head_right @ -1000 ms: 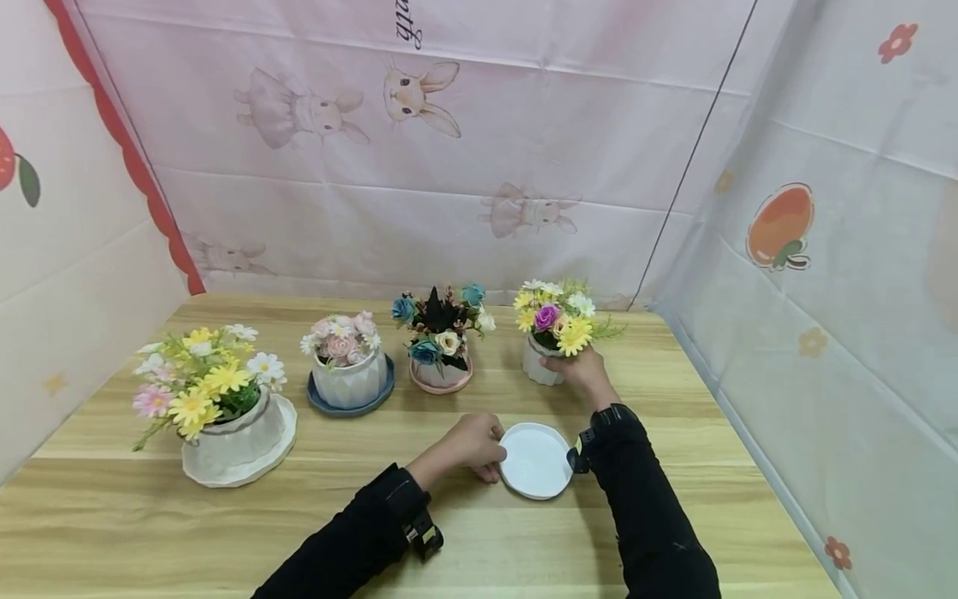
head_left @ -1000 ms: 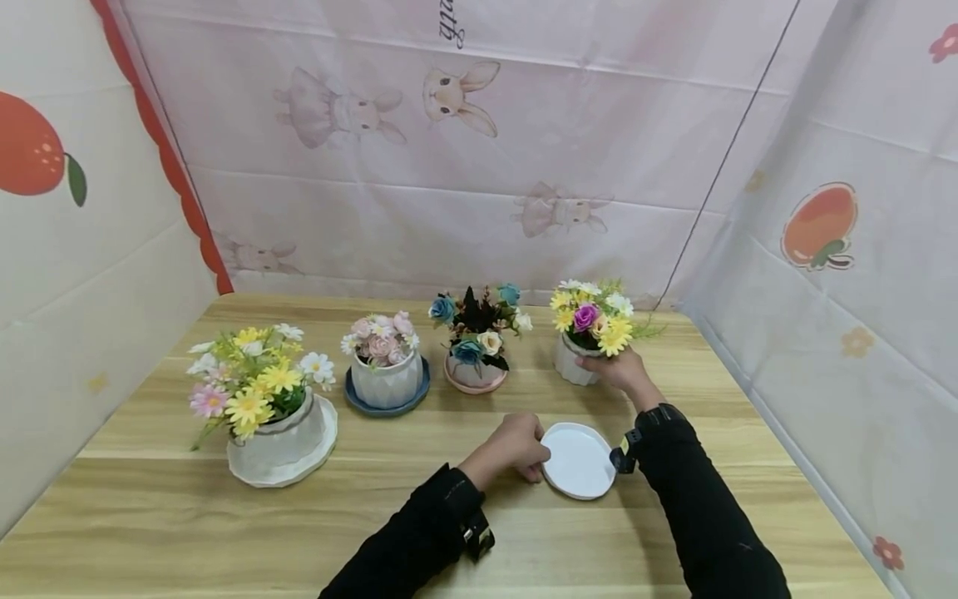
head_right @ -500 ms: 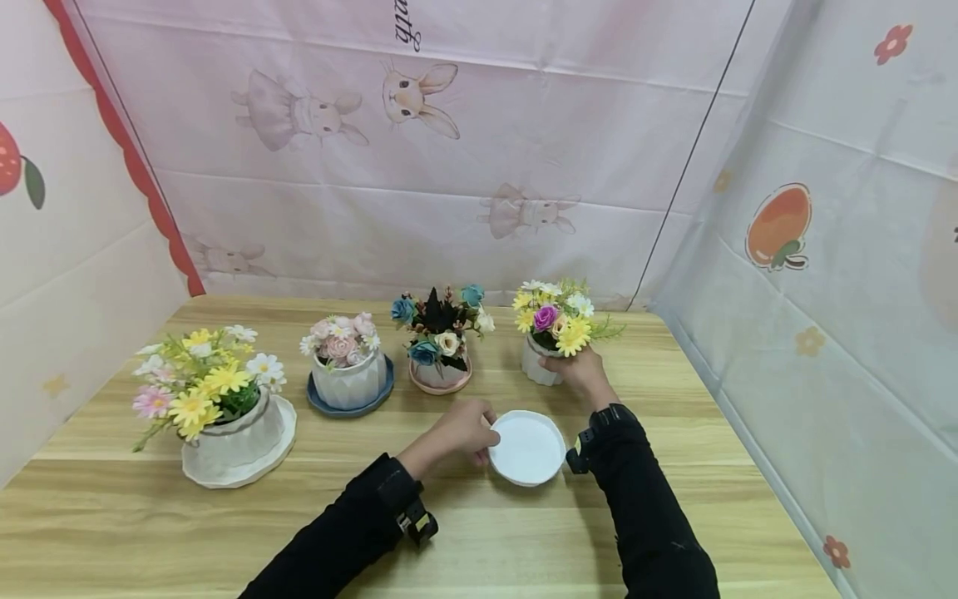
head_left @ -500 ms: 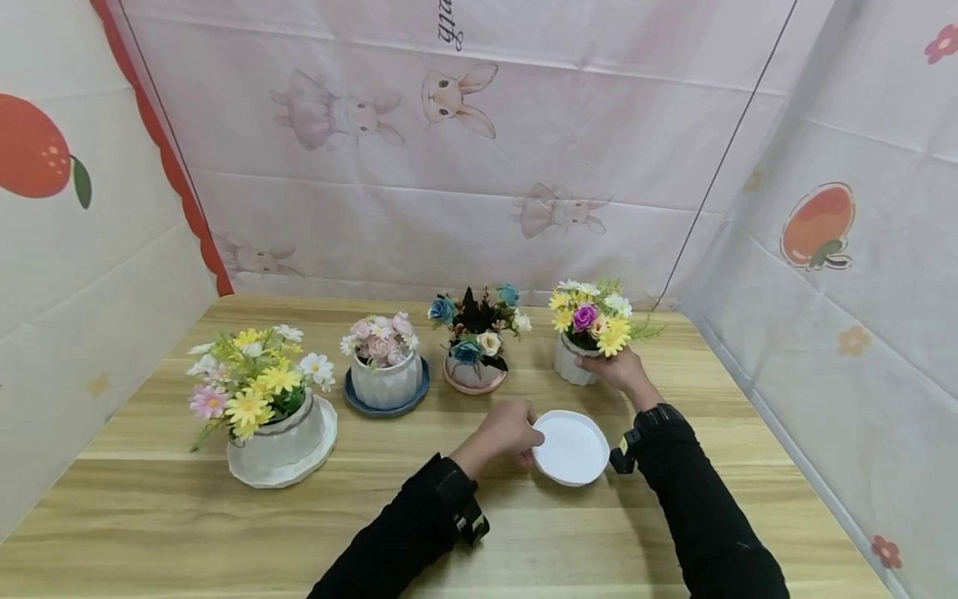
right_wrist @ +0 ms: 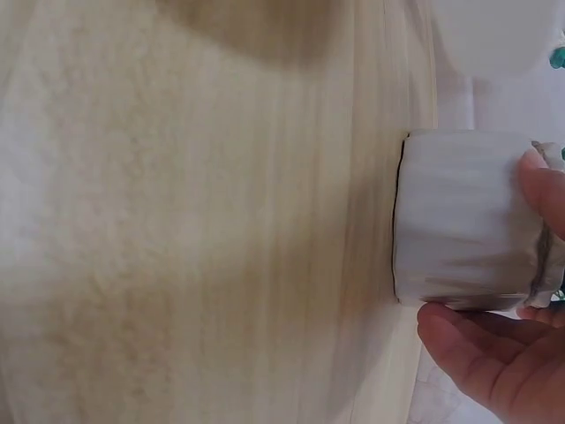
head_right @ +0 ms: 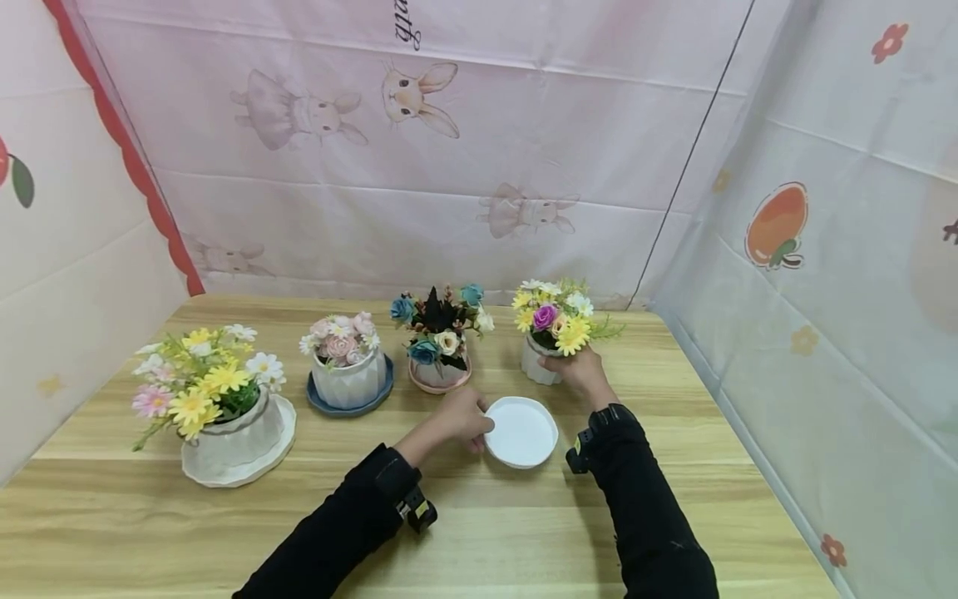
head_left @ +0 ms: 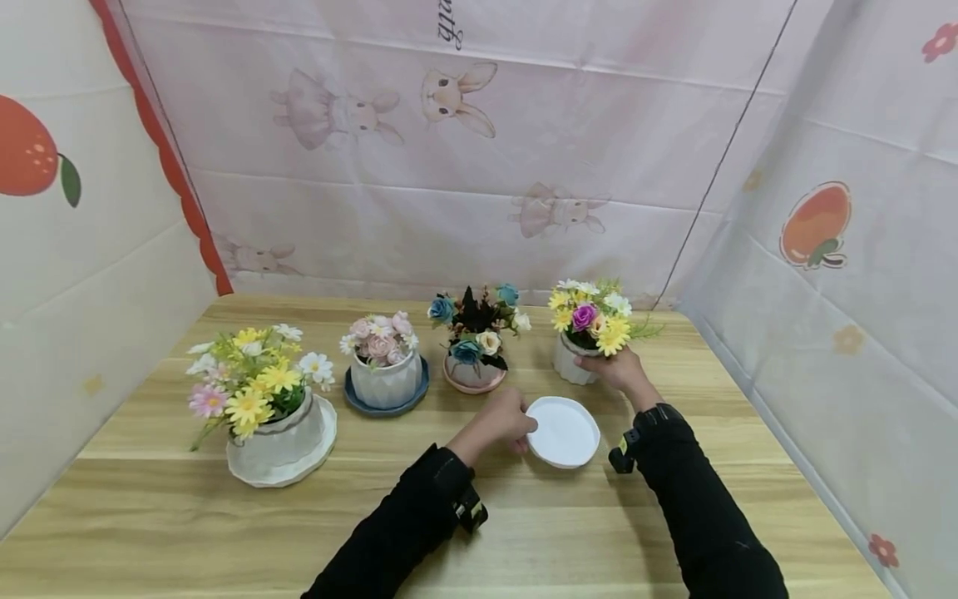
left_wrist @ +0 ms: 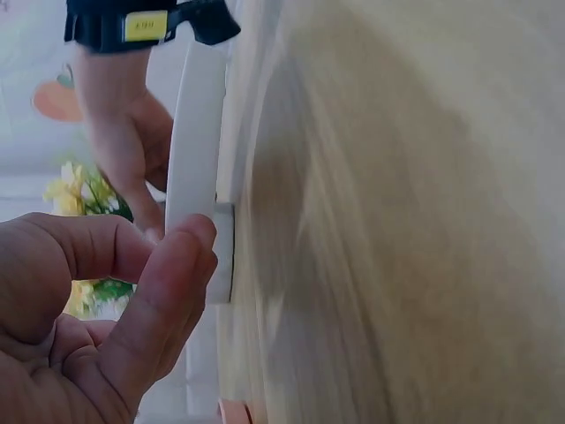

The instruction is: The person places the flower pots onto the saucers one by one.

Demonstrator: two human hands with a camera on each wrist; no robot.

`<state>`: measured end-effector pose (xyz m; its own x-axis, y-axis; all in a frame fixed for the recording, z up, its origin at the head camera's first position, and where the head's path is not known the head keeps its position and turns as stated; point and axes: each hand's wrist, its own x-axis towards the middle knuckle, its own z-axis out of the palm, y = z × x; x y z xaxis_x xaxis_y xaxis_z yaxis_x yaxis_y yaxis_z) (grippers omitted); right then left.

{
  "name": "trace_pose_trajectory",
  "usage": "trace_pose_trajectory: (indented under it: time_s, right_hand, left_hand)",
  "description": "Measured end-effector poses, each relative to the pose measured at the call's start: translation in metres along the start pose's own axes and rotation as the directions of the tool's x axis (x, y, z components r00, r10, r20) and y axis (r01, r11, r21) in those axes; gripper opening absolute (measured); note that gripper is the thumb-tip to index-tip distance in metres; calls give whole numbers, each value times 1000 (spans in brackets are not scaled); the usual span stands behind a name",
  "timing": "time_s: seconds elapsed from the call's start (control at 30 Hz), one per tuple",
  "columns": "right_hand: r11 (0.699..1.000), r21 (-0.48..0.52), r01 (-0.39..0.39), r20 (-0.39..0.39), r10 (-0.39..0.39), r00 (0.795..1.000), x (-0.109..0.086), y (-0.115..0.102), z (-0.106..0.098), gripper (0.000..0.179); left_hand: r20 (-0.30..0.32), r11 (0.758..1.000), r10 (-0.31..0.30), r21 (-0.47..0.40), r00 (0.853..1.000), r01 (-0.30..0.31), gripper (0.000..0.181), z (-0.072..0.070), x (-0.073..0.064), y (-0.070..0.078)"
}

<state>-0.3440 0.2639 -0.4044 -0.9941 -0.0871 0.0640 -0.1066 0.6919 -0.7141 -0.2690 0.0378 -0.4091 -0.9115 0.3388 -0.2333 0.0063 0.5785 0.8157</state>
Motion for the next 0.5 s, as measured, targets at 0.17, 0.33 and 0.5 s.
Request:
trace_pose_trajectory:
  time_s: [0.17, 0.33, 0.5]
  right_hand:
    - [999, 22, -35, 0, 35, 999, 0, 2, 1, 76]
    - [999, 35, -36, -9, 36, 999, 0, 2, 2, 74]
    - [999, 34, -40, -11, 41, 999, -1, 0, 1, 74]
  left_hand:
    - [-47, 1000, -3, -19, 999, 2, 15, -9, 8, -3]
    - [-96, 997, -41, -74, 995, 34, 21, -14, 17, -7]
    - [-137, 992, -93, -101, 986, 80, 19, -10, 26, -10]
